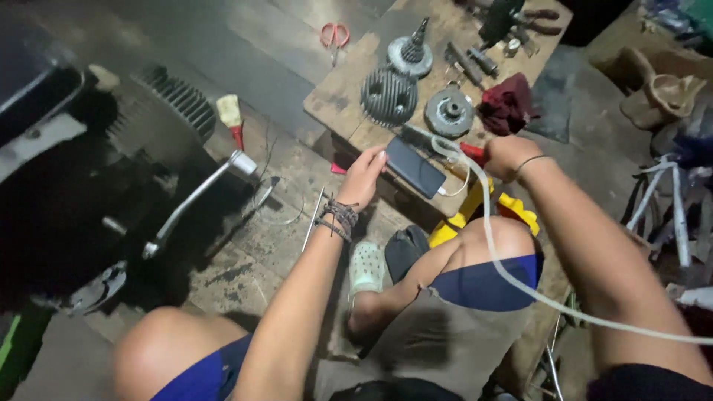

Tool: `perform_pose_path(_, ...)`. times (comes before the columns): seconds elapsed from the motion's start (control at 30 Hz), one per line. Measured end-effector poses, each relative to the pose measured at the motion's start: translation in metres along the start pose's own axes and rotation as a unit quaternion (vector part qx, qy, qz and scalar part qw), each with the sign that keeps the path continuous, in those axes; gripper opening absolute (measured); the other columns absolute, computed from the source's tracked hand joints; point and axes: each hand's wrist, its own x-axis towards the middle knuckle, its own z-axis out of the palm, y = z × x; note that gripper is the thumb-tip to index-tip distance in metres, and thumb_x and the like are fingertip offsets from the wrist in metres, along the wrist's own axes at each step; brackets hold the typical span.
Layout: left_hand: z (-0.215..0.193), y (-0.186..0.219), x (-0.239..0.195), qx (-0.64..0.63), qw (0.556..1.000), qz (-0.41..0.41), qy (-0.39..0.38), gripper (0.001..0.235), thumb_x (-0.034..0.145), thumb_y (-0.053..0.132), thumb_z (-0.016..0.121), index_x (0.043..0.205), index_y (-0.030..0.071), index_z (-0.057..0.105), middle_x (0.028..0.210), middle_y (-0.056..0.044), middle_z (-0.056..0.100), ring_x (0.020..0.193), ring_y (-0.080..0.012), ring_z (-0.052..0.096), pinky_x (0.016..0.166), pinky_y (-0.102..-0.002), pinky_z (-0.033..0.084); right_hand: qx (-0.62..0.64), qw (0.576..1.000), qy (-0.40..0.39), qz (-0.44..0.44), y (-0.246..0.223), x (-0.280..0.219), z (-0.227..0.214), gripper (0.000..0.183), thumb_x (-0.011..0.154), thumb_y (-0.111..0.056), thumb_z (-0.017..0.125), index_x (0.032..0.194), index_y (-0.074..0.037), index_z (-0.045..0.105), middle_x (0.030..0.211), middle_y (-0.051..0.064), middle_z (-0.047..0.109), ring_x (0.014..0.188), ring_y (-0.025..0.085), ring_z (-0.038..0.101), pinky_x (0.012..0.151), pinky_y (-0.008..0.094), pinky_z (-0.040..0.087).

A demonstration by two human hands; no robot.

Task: Loosening bolts and manipulating components on a small engine using a wrench and screwdriver.

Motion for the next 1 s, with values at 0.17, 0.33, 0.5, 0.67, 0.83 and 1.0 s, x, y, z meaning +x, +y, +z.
perform_pose_path(0.17, 0.016, 0.049, -0.002, 0.044, 0.999, -0.017, -0.026, 0.060, 0.106, 0.050, 0.049, 0.150, 0.010, 0.053, 0.146, -0.021, 0.058, 0.140, -0.0360, 0.051, 0.119, -0.046, 0.038, 0.014, 0.993, 0.104, -0.045, 0.023, 0.076, 0.062, 0.045, 0.083, -0.036, 0.071, 0.126, -0.021, 0.070, 0.118, 0.012, 0.076, 0.118, 0.033, 0.070, 0.094, 0.049, 0.059)
perform_pose_path(0.33, 0.013, 0.024, -0.005, 0.060, 0.997, -0.035, -0.019, 0.052, 0.106, 0.048, 0.050, 0.147, 0.017, 0.058, 0.146, -0.017, 0.060, 0.142, -0.0325, 0.050, 0.121, -0.045, 0.036, 0.021, 0.982, 0.177, -0.063, 0.026, 0.096, 0.086, 0.042, 0.087, -0.038, 0.067, 0.124, -0.019, 0.064, 0.115, 0.013, 0.071, 0.114, 0.034, 0.071, 0.091, 0.050, 0.059)
perform_pose_path(0.5, -0.015, 0.023, -0.023, 0.039, 0.999, -0.034, -0.001, 0.049, 0.107, 0.044, 0.051, 0.144, 0.013, 0.060, 0.133, -0.016, 0.069, 0.133, -0.0325, 0.058, 0.113, -0.047, 0.044, -0.037, 0.968, 0.230, -0.094, 0.024, 0.074, 0.066, 0.043, 0.081, -0.038, 0.073, 0.118, -0.014, 0.073, 0.115, 0.011, 0.072, 0.111, 0.033, 0.070, 0.088, 0.046, 0.062)
perform_pose_path(0.67, -0.048, 0.022, -0.032, 0.076, 0.996, -0.034, 0.013, 0.054, 0.102, 0.049, 0.046, 0.142, 0.016, 0.061, 0.133, -0.009, 0.069, 0.127, -0.0258, 0.063, 0.107, -0.042, 0.049, -0.054, 0.972, 0.216, -0.078, 0.033, 0.032, -0.003, 0.044, 0.082, -0.034, 0.077, 0.122, -0.017, 0.071, 0.118, 0.010, 0.070, 0.111, 0.031, 0.069, 0.083, 0.045, 0.063)
perform_pose_path(0.83, -0.072, 0.046, -0.051, 0.108, 0.991, -0.070, 0.021, 0.063, 0.099, 0.053, 0.035, 0.145, 0.015, 0.057, 0.130, -0.008, 0.070, 0.124, -0.0199, 0.065, 0.105, -0.036, 0.050, -0.004, 0.995, 0.093, -0.027, 0.040, 0.006, -0.058, 0.037, 0.099, -0.041, 0.065, 0.122, -0.012, 0.060, 0.103, 0.015, 0.076, 0.088, 0.033, 0.074, 0.067, 0.044, 0.058)
perform_pose_path(1.0, -0.093, 0.063, -0.072, 0.143, 0.986, -0.072, 0.038, 0.058, 0.100, 0.053, 0.035, 0.140, 0.020, 0.061, 0.122, -0.003, 0.076, 0.116, -0.0181, 0.069, 0.089, -0.036, 0.048, 0.182, 0.965, 0.154, -0.106, 0.062, 0.014, -0.078, 0.042, 0.093, -0.022, 0.077, 0.131, -0.011, 0.064, 0.122, 0.017, 0.073, 0.105, 0.035, 0.068, 0.087, 0.046, 0.049)
